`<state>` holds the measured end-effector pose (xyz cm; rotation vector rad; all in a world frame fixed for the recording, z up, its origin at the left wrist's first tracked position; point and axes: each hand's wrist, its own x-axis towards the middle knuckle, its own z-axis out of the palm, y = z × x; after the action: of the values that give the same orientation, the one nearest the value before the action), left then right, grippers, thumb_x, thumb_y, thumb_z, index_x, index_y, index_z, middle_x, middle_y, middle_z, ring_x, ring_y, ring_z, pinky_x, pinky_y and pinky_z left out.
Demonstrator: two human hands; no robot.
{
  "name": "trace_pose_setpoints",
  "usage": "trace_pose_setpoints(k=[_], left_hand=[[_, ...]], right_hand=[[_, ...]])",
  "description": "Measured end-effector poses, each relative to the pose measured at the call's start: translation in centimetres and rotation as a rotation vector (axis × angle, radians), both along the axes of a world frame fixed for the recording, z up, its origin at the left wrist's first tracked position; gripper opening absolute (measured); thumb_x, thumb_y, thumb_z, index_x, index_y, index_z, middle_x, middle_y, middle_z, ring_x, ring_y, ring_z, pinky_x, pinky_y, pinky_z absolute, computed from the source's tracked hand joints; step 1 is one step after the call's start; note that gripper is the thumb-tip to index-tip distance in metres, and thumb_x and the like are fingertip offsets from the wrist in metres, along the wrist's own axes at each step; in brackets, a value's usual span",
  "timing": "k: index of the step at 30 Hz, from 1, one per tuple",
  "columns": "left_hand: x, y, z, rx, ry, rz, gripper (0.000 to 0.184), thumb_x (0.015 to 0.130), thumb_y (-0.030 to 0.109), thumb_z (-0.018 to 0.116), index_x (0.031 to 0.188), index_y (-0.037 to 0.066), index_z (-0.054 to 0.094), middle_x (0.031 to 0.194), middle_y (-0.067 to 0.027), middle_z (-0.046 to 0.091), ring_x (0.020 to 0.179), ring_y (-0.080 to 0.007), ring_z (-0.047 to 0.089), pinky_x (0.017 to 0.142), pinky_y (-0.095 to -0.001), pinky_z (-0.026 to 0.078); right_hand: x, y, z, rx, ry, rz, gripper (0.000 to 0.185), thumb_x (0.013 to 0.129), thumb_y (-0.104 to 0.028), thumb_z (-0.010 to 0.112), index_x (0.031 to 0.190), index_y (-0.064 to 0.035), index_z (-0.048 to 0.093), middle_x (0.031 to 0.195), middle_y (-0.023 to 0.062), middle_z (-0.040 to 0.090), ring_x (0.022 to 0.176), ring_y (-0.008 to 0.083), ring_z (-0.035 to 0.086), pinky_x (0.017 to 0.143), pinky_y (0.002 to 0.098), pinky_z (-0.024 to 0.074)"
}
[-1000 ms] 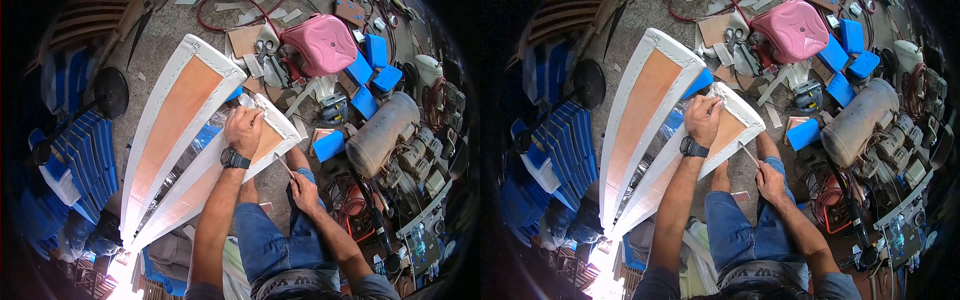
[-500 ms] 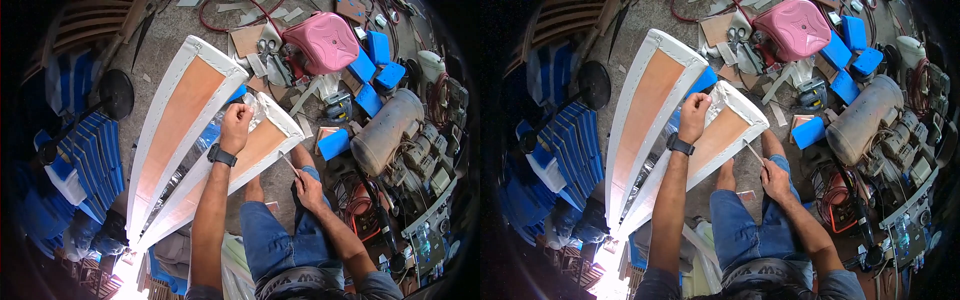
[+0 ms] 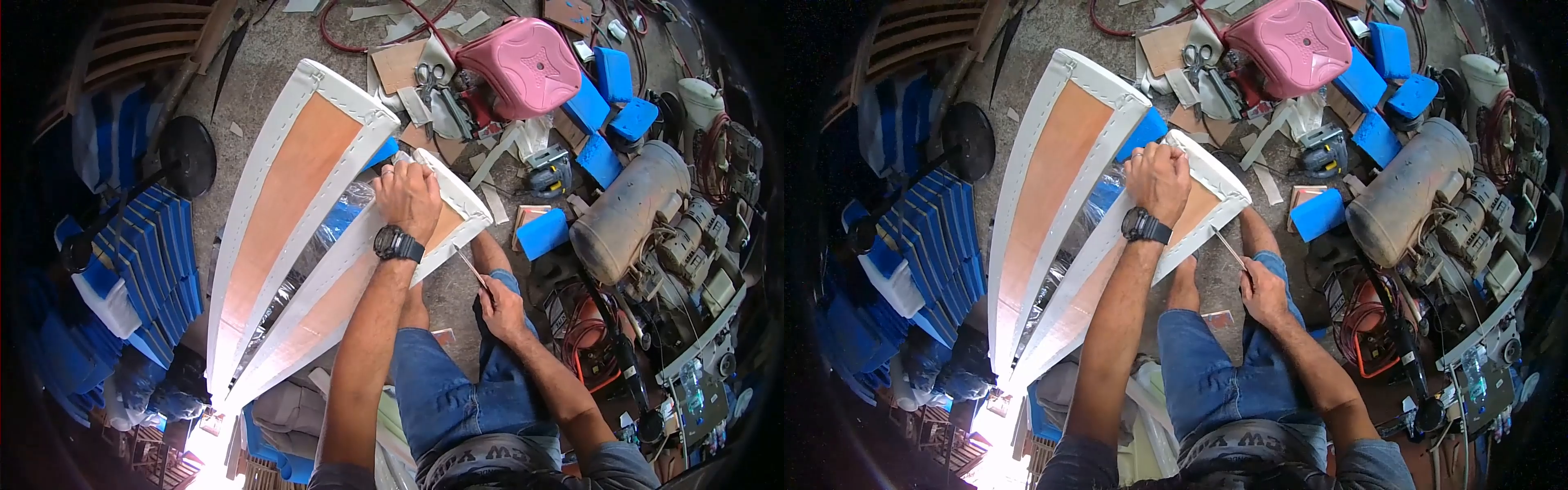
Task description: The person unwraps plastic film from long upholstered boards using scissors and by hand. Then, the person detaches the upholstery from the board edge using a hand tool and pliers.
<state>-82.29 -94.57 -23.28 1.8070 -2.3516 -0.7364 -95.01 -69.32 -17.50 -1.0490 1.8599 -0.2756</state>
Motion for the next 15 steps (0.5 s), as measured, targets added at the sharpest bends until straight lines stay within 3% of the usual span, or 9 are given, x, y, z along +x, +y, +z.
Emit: trace_pose_setpoints(k=[3, 5, 7, 9, 11, 13, 15], left_hand=[[0.7, -0.5, 0.7, 0.044, -0.043, 0.01, 0.02, 0.086, 0.023, 0.066, 0.085, 0.004, 0.065, 0.087, -0.0125, 0.063, 0.092, -0.0286, 0.059, 0.081, -0.0428, 0.044], [3.3, 0.2, 2.5, 0.692, 0.808, 0.329, 0.021, 0.089, 0.025, 0.065, 0.087, 0.004, 0.062, 0.086, -0.0084, 0.061, 0.087, -0.0225, 0.057, 0.079, -0.0334, 0.044], [4.4, 1.9, 3.5, 0.588, 0.735, 0.218, 0.023, 0.089, 0.024, 0.068, 0.091, 0.002, 0.061, 0.087, -0.0074, 0.06, 0.087, -0.02, 0.058, 0.081, -0.0306, 0.045], [5.0, 3.5, 3.2, 0.361, 0.57, 0.172, 0.026, 0.084, 0.024, 0.074, 0.095, 0.002, 0.064, 0.093, -0.0086, 0.062, 0.09, -0.0268, 0.061, 0.081, -0.0364, 0.048], [4.9, 4.2, 1.7, 0.35, 0.501, 0.282, 0.024, 0.083, 0.021, 0.076, 0.098, 0.005, 0.067, 0.093, -0.0084, 0.063, 0.092, -0.026, 0.061, 0.082, -0.0365, 0.048], [4.5, 4.0, 0.1, 0.136, 0.447, 0.378, 0.019, 0.083, 0.017, 0.075, 0.097, 0.006, 0.068, 0.093, -0.0078, 0.063, 0.092, -0.0249, 0.062, 0.081, -0.0371, 0.048], [3.6, 2.9, 0.4, 0.165, 0.45, 0.383, 0.017, 0.083, 0.019, 0.075, 0.095, 0.008, 0.069, 0.093, -0.007, 0.063, 0.093, -0.0254, 0.061, 0.082, -0.0393, 0.047]], right_hand=[[-0.3, -0.1, -0.2, -0.018, 0.015, 0.008, 0.028, 0.088, -0.008, 0.066, 0.116, -0.0044, 0.063, 0.099, 0.0181, 0.068, 0.089, 0.0375, 0.068, 0.077, 0.0441, 0.055], [-0.2, 0.0, -0.1, -0.023, 0.004, -0.003, 0.028, 0.089, -0.009, 0.066, 0.116, -0.0041, 0.063, 0.099, 0.0185, 0.068, 0.089, 0.0382, 0.068, 0.077, 0.0443, 0.0551], [-0.1, -0.2, 0.1, -0.005, -0.005, -0.015, 0.028, 0.089, -0.009, 0.065, 0.116, -0.0042, 0.063, 0.099, 0.0186, 0.068, 0.089, 0.0383, 0.068, 0.077, 0.0443, 0.055], [-0.1, -0.4, 0.2, 0.003, -0.009, -0.019, 0.028, 0.089, -0.009, 0.065, 0.116, -0.0043, 0.063, 0.099, 0.0187, 0.068, 0.089, 0.0384, 0.068, 0.077, 0.0444, 0.055], [-0.2, -0.4, 0.1, 0.015, -0.007, 0.004, 0.027, 0.09, -0.01, 0.065, 0.116, -0.0043, 0.063, 0.099, 0.019, 0.068, 0.089, 0.0385, 0.068, 0.077, 0.0446, 0.0549], [-0.1, -0.4, 0.3, 0.009, -0.001, 0.012, 0.027, 0.09, -0.01, 0.065, 0.116, -0.0043, 0.063, 0.099, 0.0191, 0.068, 0.089, 0.0387, 0.068, 0.076, 0.0447, 0.0548], [-0.1, -0.6, 0.2, -0.005, 0.009, 0.021, 0.027, 0.09, -0.01, 0.065, 0.116, -0.0043, 0.063, 0.099, 0.0192, 0.068, 0.089, 0.0389, 0.067, 0.076, 0.0448, 0.0548]])
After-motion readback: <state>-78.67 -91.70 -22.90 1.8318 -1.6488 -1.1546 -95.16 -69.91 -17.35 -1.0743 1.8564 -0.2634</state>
